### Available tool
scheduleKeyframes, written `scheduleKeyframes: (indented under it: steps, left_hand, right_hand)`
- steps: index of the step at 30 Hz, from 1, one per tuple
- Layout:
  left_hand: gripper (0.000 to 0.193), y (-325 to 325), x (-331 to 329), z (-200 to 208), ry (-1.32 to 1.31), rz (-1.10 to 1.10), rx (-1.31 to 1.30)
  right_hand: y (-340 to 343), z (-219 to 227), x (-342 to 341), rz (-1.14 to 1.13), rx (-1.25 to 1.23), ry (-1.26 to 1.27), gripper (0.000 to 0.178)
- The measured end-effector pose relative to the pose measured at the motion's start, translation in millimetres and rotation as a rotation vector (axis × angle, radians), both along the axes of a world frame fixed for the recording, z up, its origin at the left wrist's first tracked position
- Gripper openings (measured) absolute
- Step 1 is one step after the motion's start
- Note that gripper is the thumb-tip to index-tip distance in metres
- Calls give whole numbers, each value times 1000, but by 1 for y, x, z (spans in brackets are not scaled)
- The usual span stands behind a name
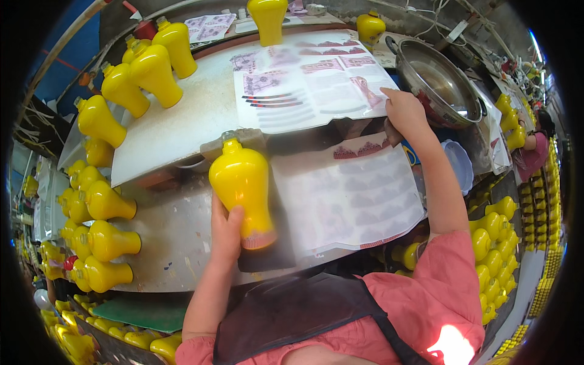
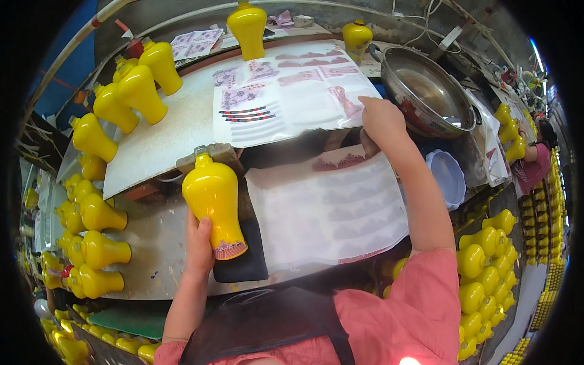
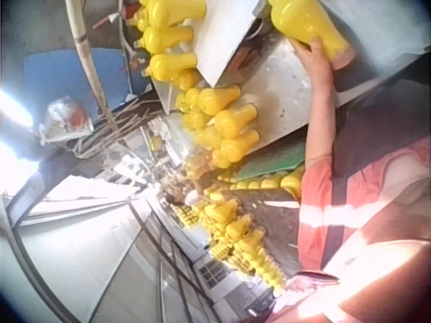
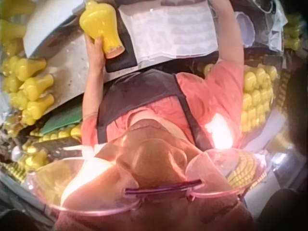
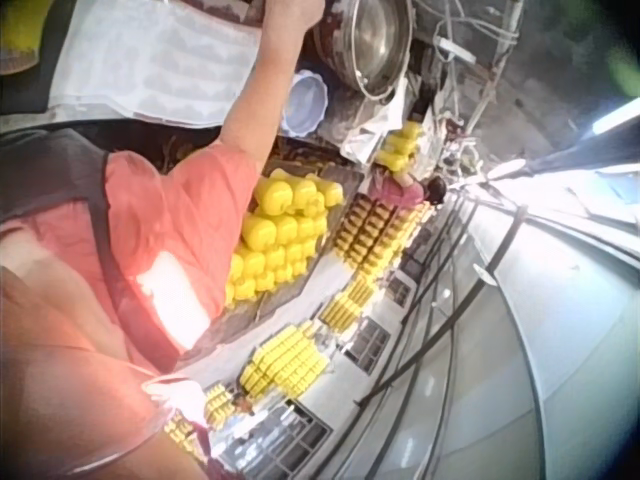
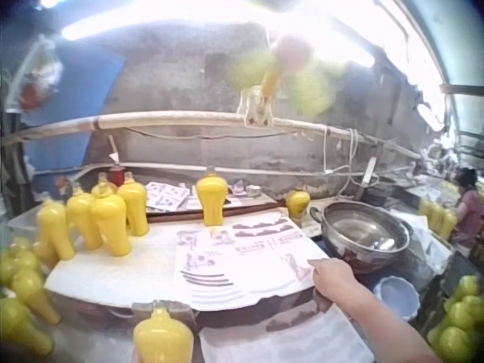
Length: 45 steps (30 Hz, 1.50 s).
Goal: The person applies small decorative stickers to the surface of yellow ceramic vases. They pick up each vase, place stickers on the body, smooth them down, and set the vase aside. The process is repeated for several vases in a row.
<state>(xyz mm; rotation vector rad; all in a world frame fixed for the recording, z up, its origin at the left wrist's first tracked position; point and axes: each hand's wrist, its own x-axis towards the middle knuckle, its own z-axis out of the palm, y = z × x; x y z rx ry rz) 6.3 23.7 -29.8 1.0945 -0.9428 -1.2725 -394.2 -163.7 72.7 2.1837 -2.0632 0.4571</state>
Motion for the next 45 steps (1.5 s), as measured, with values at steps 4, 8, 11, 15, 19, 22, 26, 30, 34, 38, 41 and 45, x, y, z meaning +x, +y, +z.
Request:
scheduleKeyframes:
  steps: [4, 8, 11, 15, 19, 22, 26, 30, 34, 38, 41, 45]
  left_hand:
    - [67, 1, -1, 0, -36, 19, -34]
    - [73, 0, -1, 8, 13, -19, 17]
    - [85, -2, -6, 16, -25, 46, -8]
    - [95, -5, -1, 25, -137, -4, -89]
    - [94, -9, 4, 29, 54, -63, -36]
    - [92, -10, 4, 29, 125, -79, -7]
    - [85, -12, 1, 30, 218, -93, -4]
    - [80, -12, -1, 32, 221, -77, 6]
    - [81, -11, 0, 33, 67, -51, -52]
    - [89, -10, 4, 35, 14, -106, -34]
    - [85, -14, 8, 39, 43, -21, -24]
    - [72, -34, 15, 48, -256, 85, -114]
  right_hand:
    - [12, -5, 6, 8, 166, 283, 35]
    - [17, -2, 2, -15, 87, 286, 37]
    - [18, -12, -6, 140, -116, 105, 39]
    - [24, -40, -14, 301, -266, 191, 37]
    - [22, -42, -20, 310, -408, 201, 9]
    - [29, -24, -11, 366, -151, -197, 13]
    - [47, 12, 40, 436, 217, -511, 21]
    - [51, 61, 114, 333, 687, -728, 27]
    - [60, 96, 172, 394, 791, -809, 26]
    - [102, 76, 207, 809, 153, -483, 13]
    - [134, 45, 222, 967, -268, 69, 23]
    - [156, 17, 233, 995, -347, 228, 34]
